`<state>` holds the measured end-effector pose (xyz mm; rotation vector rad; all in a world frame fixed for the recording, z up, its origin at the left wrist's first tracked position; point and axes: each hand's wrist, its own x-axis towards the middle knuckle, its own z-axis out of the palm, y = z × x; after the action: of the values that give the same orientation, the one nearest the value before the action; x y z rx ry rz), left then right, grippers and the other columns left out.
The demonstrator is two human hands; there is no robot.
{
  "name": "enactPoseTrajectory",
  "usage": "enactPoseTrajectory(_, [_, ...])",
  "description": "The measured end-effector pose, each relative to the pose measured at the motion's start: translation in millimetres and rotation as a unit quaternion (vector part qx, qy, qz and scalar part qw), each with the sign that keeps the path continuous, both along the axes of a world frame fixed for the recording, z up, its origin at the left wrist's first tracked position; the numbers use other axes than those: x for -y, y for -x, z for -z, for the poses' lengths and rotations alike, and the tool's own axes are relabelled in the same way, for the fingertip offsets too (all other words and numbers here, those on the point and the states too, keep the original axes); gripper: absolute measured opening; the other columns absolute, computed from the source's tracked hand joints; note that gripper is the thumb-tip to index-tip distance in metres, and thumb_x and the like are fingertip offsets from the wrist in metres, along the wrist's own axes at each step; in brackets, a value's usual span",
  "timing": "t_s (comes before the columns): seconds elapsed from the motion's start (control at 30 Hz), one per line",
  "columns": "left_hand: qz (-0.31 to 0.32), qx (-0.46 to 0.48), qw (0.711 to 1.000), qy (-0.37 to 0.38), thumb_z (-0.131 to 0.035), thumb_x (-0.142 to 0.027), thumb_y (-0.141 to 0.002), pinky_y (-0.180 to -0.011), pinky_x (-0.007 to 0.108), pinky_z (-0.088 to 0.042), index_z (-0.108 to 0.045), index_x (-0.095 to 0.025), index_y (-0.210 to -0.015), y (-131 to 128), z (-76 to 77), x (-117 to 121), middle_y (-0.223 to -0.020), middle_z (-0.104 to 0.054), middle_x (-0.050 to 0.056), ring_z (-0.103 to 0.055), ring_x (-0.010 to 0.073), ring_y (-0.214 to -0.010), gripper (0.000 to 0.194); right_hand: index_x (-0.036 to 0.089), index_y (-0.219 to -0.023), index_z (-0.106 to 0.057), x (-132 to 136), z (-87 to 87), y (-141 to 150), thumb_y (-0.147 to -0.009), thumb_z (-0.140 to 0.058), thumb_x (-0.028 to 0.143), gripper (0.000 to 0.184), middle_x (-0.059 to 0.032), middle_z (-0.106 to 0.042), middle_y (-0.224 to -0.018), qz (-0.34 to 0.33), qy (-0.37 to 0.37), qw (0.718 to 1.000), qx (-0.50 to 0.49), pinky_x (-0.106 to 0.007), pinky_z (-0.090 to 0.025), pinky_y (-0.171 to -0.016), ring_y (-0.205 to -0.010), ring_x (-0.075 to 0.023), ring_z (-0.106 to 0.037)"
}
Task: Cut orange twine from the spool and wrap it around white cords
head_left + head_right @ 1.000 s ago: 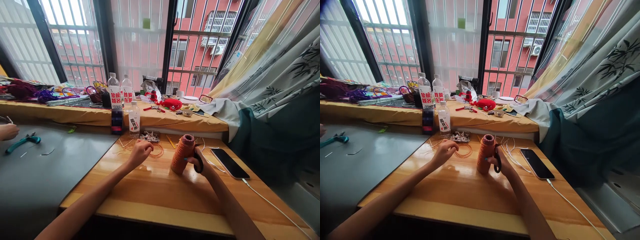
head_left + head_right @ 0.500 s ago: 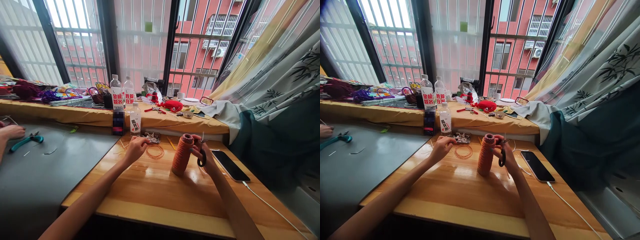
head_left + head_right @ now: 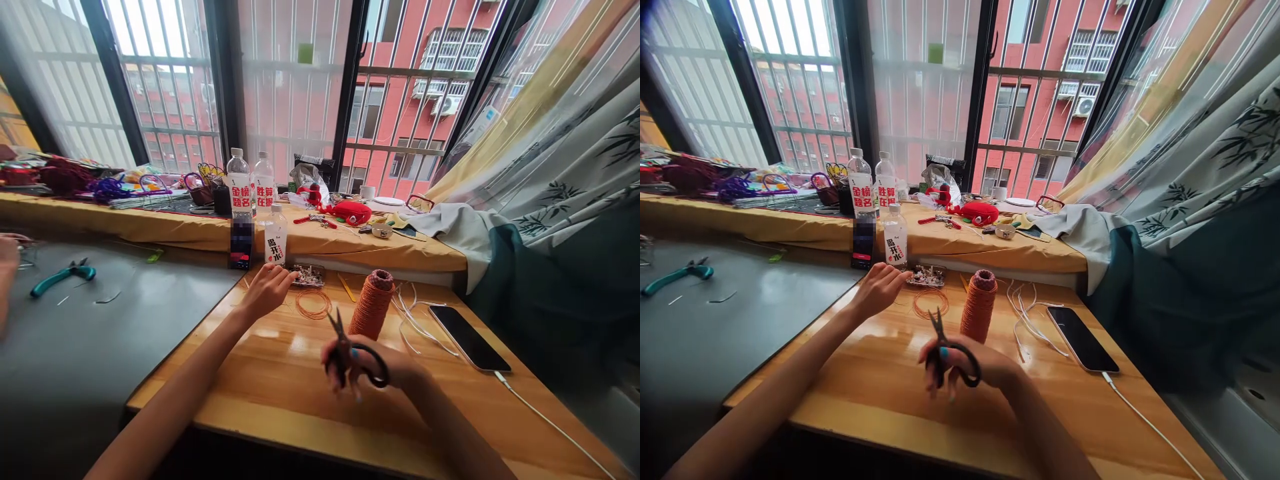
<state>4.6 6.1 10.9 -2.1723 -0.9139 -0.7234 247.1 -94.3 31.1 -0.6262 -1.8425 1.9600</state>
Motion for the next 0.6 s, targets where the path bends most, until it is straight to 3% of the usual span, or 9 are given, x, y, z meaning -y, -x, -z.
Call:
enactPoseTrajectory(0.13, [0.005, -0.001, 1.000, -0.007, -0.034, -0.012, -0.083, -0.080, 0.034, -0.032, -0.052, -0.016, -0.102, 1.2, -2.9, 2.4, -0.073, -0.058, 0.005, -0.050, 0.0174, -0.074, 0.027, 0.016, -0.097, -0.051, -9.3, 33.1, 27.5, -0.071, -0.046, 0.058, 0.049, -0.0079, -0.061, -0.079, 0.091, 0.098, 0.990, -0.052, -0.020, -0.045, -0.048, -0.074, -0.0170, -0.060])
enactPoseTrajectory(0.23, [0.002, -0.011, 1.000, -0.007, -0.032, -0.013, -0.084, -0.080, 0.034, -0.032, -0.052, -0.017, -0.102, 1.7, -3.9, 3.4, -0.072, -0.057, 0.004, -0.050, 0.0170, -0.073, 0.027, 0.017, -0.097, -0.051, -20.1, 45.7, 28.7, -0.072, -0.045, 0.057, 0.048, -0.0075, -0.062, -0.078, 0.195, 0.123, 0.971, -0.070, -0.021, -0.045, -0.045, -0.071, -0.0173, -0.060])
enactPoseTrajectory(0.43, [0.002, -0.014, 1.000, -0.010, -0.032, -0.014, -0.084, -0.079, 0.034, -0.033, -0.053, -0.017, -0.099, 2.4, -5.0, 4.3, -0.069, -0.056, 0.004, -0.050, 0.0169, -0.072, 0.026, 0.018, -0.086, -0.051, -21.9, 39.5, 31.6, -0.070, -0.050, 0.056, 0.040, -0.0035, -0.061, -0.067, 0.291, 0.150, 0.943, -0.060, -0.020, -0.043, -0.038, -0.060, -0.0149, -0.059])
enactPoseTrajectory(0.6, [-0.002, -0.025, 1.000, -0.010, -0.031, -0.014, -0.084, -0.078, 0.034, -0.033, -0.052, -0.018, -0.099, 2.5, -4.7, 5.5, -0.069, -0.056, 0.004, -0.050, 0.0165, -0.071, 0.027, 0.017, -0.083, -0.049, -12.1, 35.1, 39.8, -0.070, -0.049, 0.056, 0.041, -0.0019, -0.060, -0.063, 0.348, 0.098, 0.930, -0.067, -0.017, -0.040, -0.036, -0.054, -0.0121, -0.057])
